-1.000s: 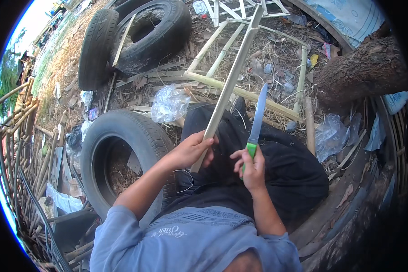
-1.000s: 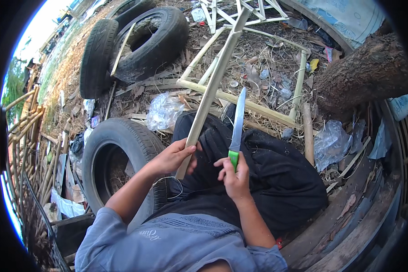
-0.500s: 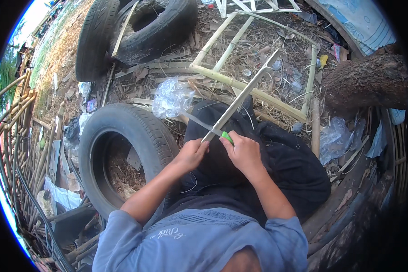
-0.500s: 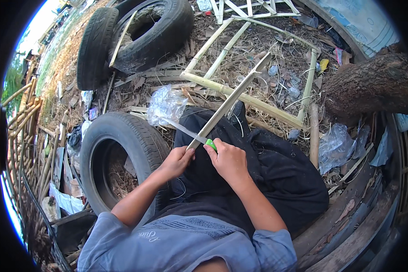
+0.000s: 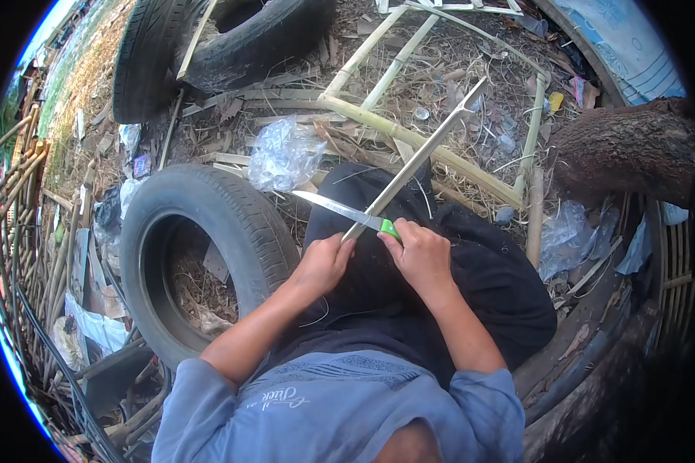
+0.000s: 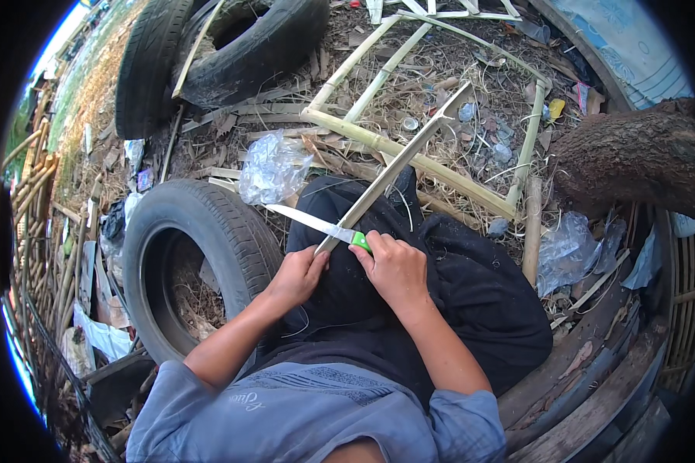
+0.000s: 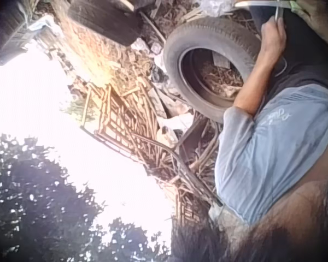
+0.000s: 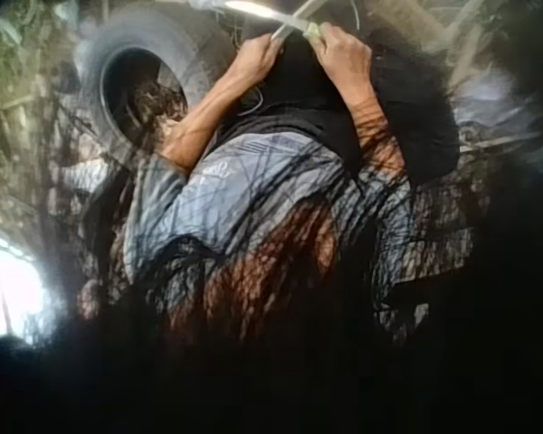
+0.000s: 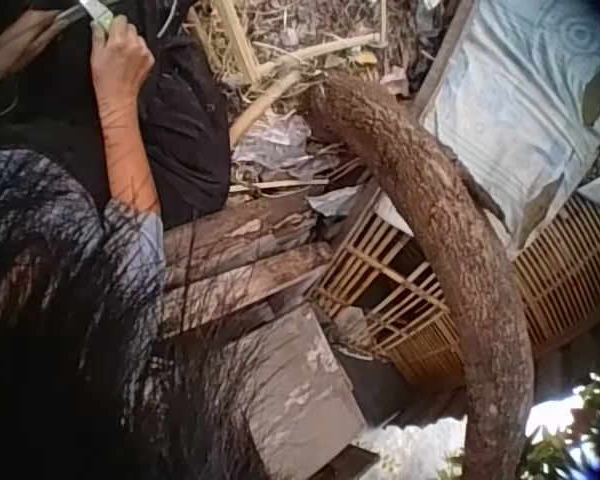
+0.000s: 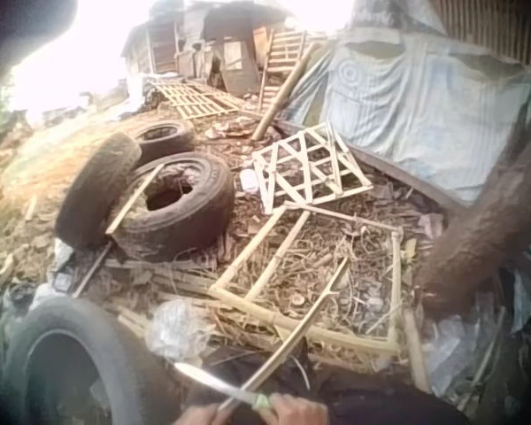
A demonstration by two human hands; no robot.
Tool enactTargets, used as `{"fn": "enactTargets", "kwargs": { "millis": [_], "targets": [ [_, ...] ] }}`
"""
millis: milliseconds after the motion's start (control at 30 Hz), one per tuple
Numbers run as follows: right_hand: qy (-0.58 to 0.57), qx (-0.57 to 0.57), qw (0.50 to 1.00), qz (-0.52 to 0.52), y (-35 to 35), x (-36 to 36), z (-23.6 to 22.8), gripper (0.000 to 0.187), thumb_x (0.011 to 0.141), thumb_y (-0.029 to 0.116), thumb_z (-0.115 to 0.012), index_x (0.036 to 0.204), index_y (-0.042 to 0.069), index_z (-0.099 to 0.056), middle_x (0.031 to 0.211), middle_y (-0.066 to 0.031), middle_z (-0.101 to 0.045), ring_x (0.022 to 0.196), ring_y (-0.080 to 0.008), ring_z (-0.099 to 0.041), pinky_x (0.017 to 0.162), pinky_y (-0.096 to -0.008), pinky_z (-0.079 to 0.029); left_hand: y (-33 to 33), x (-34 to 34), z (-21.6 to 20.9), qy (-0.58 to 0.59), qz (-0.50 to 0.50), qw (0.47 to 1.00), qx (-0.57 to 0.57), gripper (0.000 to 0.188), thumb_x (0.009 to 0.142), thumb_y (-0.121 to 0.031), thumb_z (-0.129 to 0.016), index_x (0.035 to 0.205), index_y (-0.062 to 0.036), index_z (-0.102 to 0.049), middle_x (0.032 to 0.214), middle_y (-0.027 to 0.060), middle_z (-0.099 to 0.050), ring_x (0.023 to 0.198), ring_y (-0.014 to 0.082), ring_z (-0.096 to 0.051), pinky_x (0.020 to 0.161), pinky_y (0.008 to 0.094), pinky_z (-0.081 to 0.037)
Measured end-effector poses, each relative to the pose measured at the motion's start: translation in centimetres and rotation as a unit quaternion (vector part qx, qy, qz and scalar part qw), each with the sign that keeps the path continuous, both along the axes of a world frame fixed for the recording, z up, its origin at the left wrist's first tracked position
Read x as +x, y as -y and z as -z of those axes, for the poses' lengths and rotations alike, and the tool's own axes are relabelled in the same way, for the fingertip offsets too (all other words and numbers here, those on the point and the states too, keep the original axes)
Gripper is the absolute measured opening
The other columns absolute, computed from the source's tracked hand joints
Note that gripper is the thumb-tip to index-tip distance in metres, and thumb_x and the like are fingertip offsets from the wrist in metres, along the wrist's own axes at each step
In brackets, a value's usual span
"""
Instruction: The person carves a bamboo strip using a knife and attaches it onto a bamboo frame by hand.
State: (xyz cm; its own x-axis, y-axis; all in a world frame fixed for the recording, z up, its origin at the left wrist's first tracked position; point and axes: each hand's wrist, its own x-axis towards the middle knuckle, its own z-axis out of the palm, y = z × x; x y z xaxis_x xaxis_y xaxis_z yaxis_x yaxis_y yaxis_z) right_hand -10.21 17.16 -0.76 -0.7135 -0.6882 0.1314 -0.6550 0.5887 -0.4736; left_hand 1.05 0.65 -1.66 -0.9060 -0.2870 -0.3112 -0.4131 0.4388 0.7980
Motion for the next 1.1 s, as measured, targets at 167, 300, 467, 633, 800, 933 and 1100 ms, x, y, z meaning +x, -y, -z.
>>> {"fn": "enactTargets", "kwargs": {
  "millis": [167,300,467,633,800,933,1100],
  "targets": [
    [-0.014,0.009,1.000,0.001,-0.1,-0.2,0.2,0.032,0.087,0.039,-0.062,0.077,0.010,-0.054,0.065,-0.0053,-0.058,0.058,-0.0239,-0.063,0.049,-0.0357,-0.049,-0.2,-0.1,-0.4,0.002,-0.003,1.000,-0.001,0.031,0.098,-0.022,-0.048,0.083,0.0036,-0.058,0.065,0.0196,-0.057,0.060,0.0327,-0.058,0.059,0.0396,-0.045],
    [-0.019,0.013,0.999,0.033,-0.4,-0.8,0.7,0.033,0.088,0.041,-0.060,0.079,0.010,-0.054,0.066,-0.0073,-0.059,0.060,-0.0279,-0.063,0.051,-0.0403,-0.049,0.0,0.1,-0.1,0.001,0.003,1.000,-0.011,0.030,0.098,-0.021,-0.048,0.083,0.0032,-0.057,0.065,0.0202,-0.056,0.060,0.0347,-0.058,0.059,0.0401,-0.045],
    [-0.067,0.089,0.976,0.189,-6.7,-8.4,0.3,0.035,0.094,0.041,-0.052,0.082,0.008,-0.054,0.070,-0.0138,-0.063,0.064,-0.0384,-0.062,0.053,-0.0486,-0.046,0.3,0.1,-1.0,0.015,0.024,1.000,-0.003,0.029,0.098,-0.021,-0.048,0.084,0.0027,-0.056,0.064,0.0201,-0.055,0.059,0.0352,-0.057,0.058,0.0405,-0.044],
    [-0.047,0.011,0.984,0.171,-4.2,-6.5,-2.6,0.031,0.093,0.038,-0.055,0.081,0.009,-0.054,0.069,-0.0120,-0.062,0.062,-0.0352,-0.063,0.053,-0.0467,-0.047,0.2,0.2,-1.1,0.028,0.014,0.999,-0.018,0.024,0.096,-0.018,-0.049,0.087,0.0032,-0.057,0.070,0.0241,-0.060,0.069,0.0440,-0.060,0.061,0.0466,-0.045],
    [0.015,-0.021,1.000,0.016,-1.5,-2.6,0.1,0.031,0.088,0.038,-0.061,0.079,0.009,-0.054,0.069,-0.0085,-0.061,0.061,-0.0295,-0.063,0.052,-0.0408,-0.050,-0.7,-0.3,-1.2,0.022,0.018,1.000,-0.006,0.023,0.095,-0.016,-0.050,0.087,0.0039,-0.057,0.070,0.0242,-0.059,0.069,0.0432,-0.061,0.061,0.0453,-0.046],
    [0.028,-0.026,0.999,0.009,-1.4,-4.0,1.2,0.030,0.088,0.038,-0.061,0.080,0.009,-0.055,0.069,-0.0091,-0.061,0.063,-0.0306,-0.063,0.054,-0.0418,-0.049,-1.0,-0.1,-0.7,0.025,-0.008,0.999,-0.020,0.025,0.095,-0.017,-0.051,0.085,0.0046,-0.057,0.071,0.0250,-0.060,0.069,0.0433,-0.061,0.061,0.0449,-0.046],
    [-0.051,0.039,0.984,0.169,-5.4,-12.3,2.7,0.032,0.091,0.042,-0.055,0.082,0.011,-0.058,0.065,-0.0071,-0.063,0.061,-0.0296,-0.065,0.051,-0.0427,-0.049,-0.7,-0.5,0.1,0.040,-0.003,0.999,-0.022,0.026,0.095,-0.018,-0.051,0.083,0.0046,-0.058,0.068,0.0250,-0.059,0.067,0.0432,-0.061,0.060,0.0447,-0.046]
  ]
}}
